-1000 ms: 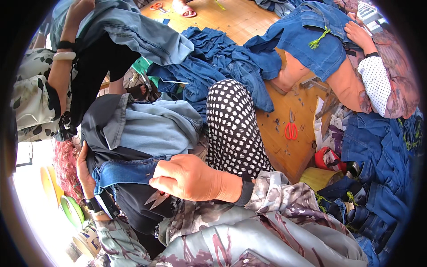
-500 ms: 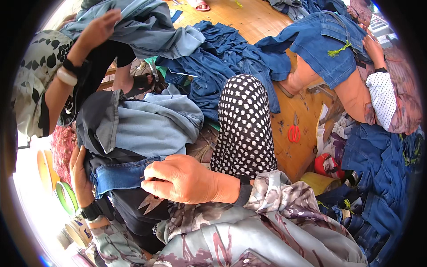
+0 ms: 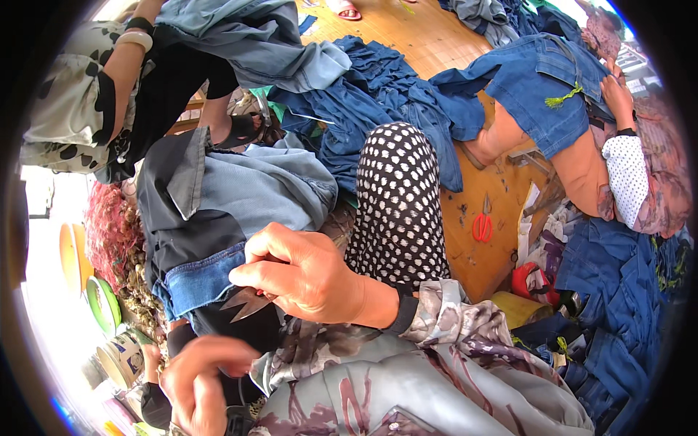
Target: Trim loose threads and inspect denim/leather-like goods using scissors.
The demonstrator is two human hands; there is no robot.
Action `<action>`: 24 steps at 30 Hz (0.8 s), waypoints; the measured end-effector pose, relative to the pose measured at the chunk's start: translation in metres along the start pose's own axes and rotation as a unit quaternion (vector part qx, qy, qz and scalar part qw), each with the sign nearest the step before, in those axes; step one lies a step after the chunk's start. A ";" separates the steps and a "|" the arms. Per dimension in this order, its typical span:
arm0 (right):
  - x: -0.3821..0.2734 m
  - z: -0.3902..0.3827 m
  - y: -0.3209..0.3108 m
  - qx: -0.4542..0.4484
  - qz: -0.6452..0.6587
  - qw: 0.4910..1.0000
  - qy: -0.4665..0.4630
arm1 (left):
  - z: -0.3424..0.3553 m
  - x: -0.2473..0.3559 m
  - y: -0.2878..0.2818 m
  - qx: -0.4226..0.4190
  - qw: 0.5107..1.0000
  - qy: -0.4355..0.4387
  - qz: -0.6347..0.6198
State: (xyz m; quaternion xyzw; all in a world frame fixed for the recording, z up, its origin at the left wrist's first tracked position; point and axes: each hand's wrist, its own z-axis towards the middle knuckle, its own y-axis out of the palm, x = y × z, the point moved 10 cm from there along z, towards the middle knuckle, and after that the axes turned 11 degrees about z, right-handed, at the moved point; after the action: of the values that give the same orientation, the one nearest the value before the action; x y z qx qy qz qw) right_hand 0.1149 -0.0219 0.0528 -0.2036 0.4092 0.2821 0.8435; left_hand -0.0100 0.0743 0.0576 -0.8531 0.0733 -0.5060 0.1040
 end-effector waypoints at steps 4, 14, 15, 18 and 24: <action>-0.012 0.005 0.009 -0.017 0.012 1.000 -0.017 | 0.032 -0.042 0.014 0.061 0.961 0.028 -0.270; -0.021 0.003 0.049 -0.093 -0.120 0.985 -0.087 | 0.066 -0.085 -0.022 0.230 0.877 -0.064 -0.418; -0.020 0.004 0.051 -0.097 -0.120 0.984 -0.086 | 0.068 -0.087 -0.024 0.230 0.875 -0.064 -0.421; -0.008 0.007 0.054 -0.119 -0.056 0.991 -0.033 | 0.080 -0.072 -0.036 0.202 0.862 0.028 -0.464; 0.015 0.028 0.032 -0.053 0.052 0.993 0.087 | 0.086 -0.083 -0.041 0.143 0.879 0.074 -0.449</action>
State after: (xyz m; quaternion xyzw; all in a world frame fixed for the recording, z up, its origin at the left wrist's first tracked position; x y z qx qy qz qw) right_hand 0.1175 0.0229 0.0533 -0.2504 0.4753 0.3286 0.7768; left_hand 0.0262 0.1419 -0.0429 -0.7301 -0.3838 -0.5651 -0.0192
